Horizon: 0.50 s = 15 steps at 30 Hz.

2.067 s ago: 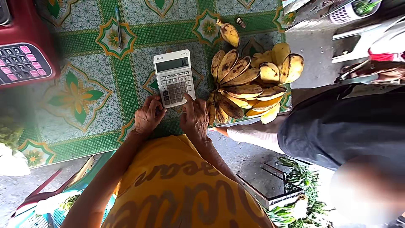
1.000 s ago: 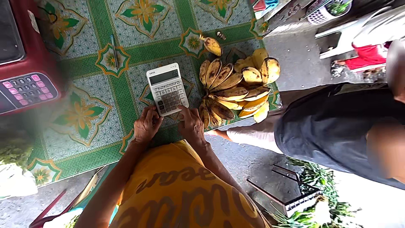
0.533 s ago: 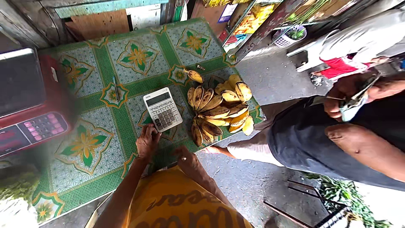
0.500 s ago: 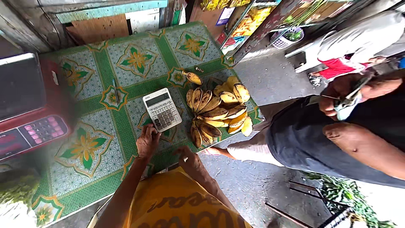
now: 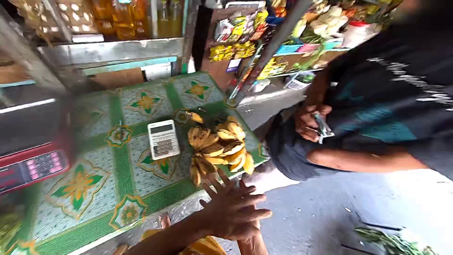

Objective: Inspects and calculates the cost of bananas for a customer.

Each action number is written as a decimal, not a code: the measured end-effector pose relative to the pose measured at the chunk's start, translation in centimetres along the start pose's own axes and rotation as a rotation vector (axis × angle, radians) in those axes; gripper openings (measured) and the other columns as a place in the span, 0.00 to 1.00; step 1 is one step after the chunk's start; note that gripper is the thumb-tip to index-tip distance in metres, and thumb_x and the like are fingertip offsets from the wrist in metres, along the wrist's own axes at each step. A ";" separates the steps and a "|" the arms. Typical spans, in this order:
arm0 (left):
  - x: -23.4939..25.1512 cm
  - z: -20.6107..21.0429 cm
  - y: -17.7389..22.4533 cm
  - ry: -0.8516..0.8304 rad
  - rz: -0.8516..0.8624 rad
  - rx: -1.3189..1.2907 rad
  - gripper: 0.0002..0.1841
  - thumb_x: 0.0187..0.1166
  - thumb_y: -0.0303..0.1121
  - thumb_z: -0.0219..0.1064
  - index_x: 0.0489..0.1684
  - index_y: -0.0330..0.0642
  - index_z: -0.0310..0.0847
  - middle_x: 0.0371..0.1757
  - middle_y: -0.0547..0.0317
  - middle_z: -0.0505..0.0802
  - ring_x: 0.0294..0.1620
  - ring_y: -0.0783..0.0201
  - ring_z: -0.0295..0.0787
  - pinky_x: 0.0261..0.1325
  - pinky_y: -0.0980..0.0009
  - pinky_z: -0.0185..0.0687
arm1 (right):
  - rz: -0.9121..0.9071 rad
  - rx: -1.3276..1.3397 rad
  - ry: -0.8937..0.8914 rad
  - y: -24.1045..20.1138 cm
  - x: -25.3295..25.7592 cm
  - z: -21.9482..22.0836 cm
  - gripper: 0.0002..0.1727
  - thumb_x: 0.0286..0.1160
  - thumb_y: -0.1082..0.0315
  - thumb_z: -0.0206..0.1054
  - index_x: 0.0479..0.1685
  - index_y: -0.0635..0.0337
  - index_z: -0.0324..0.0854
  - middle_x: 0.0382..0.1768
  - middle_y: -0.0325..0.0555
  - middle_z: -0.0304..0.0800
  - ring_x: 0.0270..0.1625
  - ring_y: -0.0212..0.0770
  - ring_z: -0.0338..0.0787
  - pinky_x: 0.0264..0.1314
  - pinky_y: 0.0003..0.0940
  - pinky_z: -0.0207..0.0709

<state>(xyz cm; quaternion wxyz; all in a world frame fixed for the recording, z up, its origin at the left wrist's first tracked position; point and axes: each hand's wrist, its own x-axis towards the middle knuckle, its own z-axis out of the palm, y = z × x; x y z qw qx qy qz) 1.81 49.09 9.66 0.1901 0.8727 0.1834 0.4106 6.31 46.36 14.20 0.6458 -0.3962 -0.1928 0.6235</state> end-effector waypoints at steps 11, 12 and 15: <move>7.6 4.6 -0.1 0.202 -0.931 -0.702 0.22 0.92 0.32 0.50 0.80 0.30 0.71 0.78 0.44 0.81 0.71 0.54 0.86 0.66 0.59 0.87 | -0.890 -0.642 -0.062 -13.5 -6.3 -12.4 0.30 0.88 0.39 0.52 0.82 0.40 0.75 0.84 0.36 0.73 0.84 0.40 0.75 0.78 0.41 0.78; 8.4 5.4 1.6 0.252 -1.070 -0.995 0.23 0.94 0.37 0.46 0.81 0.35 0.69 0.75 0.46 0.84 0.68 0.52 0.87 0.62 0.54 0.87 | -1.038 -0.799 0.008 -13.3 -6.5 -13.0 0.29 0.89 0.39 0.51 0.84 0.35 0.72 0.87 0.30 0.68 0.88 0.37 0.68 0.85 0.41 0.71; 8.0 9.2 4.8 0.217 -1.033 -1.346 0.27 0.91 0.39 0.51 0.87 0.40 0.62 0.78 0.40 0.80 0.70 0.45 0.84 0.61 0.47 0.86 | -1.216 -1.121 0.108 -10.4 -5.9 -14.1 0.30 0.91 0.44 0.47 0.90 0.36 0.62 0.93 0.35 0.57 0.94 0.41 0.54 0.95 0.46 0.49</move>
